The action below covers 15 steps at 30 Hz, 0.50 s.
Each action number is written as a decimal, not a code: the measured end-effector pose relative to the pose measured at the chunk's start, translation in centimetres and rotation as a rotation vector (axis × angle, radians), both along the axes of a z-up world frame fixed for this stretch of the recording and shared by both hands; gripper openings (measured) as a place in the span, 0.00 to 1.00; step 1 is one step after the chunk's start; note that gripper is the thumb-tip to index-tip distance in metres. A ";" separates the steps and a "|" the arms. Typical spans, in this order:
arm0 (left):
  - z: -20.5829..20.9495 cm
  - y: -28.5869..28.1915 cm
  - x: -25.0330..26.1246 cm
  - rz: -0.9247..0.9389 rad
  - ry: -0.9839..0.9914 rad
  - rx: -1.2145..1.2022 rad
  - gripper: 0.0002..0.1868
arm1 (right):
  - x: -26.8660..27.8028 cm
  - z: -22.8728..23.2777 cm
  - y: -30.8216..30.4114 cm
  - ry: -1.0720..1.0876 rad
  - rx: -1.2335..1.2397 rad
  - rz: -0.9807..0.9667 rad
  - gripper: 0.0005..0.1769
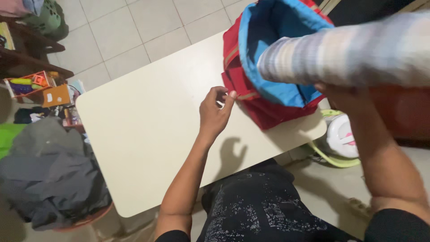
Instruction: The person places several toiletries into a small beige pouch and puts the pouch into a red and blue bag. Then, the person folds a plaid shirt on the table and places it into the bag.
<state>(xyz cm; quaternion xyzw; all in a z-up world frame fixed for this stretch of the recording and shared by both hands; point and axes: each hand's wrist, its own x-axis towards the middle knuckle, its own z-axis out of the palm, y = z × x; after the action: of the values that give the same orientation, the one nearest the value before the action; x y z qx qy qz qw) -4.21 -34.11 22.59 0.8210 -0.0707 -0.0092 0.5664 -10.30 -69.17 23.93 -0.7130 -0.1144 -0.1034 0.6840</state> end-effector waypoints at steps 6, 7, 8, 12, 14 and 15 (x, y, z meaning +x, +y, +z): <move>-0.4 -7.0 2.7 0.193 0.001 0.316 0.24 | 8.8 -0.8 -3.1 0.308 -0.330 0.089 0.38; -0.6 -7.6 2.7 0.239 -0.133 0.324 0.23 | 9.7 -1.3 -3.0 0.274 -0.345 0.152 0.37; -0.7 -8.1 2.6 0.282 -0.267 0.332 0.22 | 10.5 -1.8 -3.1 0.239 -0.360 0.214 0.36; -0.9 -9.5 1.5 0.013 -0.549 0.398 0.15 | 12.5 -3.3 -2.4 0.388 -0.396 0.240 0.45; -1.3 -11.0 1.1 -0.226 -0.629 0.466 0.14 | 13.3 -4.0 -1.6 0.740 -0.428 0.211 0.45; -1.6 -11.9 0.6 -0.312 -0.578 0.543 0.15 | 13.7 -4.5 -1.3 0.712 -0.451 0.245 0.43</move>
<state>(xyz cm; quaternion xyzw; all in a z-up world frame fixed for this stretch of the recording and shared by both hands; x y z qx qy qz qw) -3.66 -46.01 21.02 0.8886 -0.3449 0.1173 0.2785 3.40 -70.42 19.48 -0.8168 0.0253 0.2582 0.5154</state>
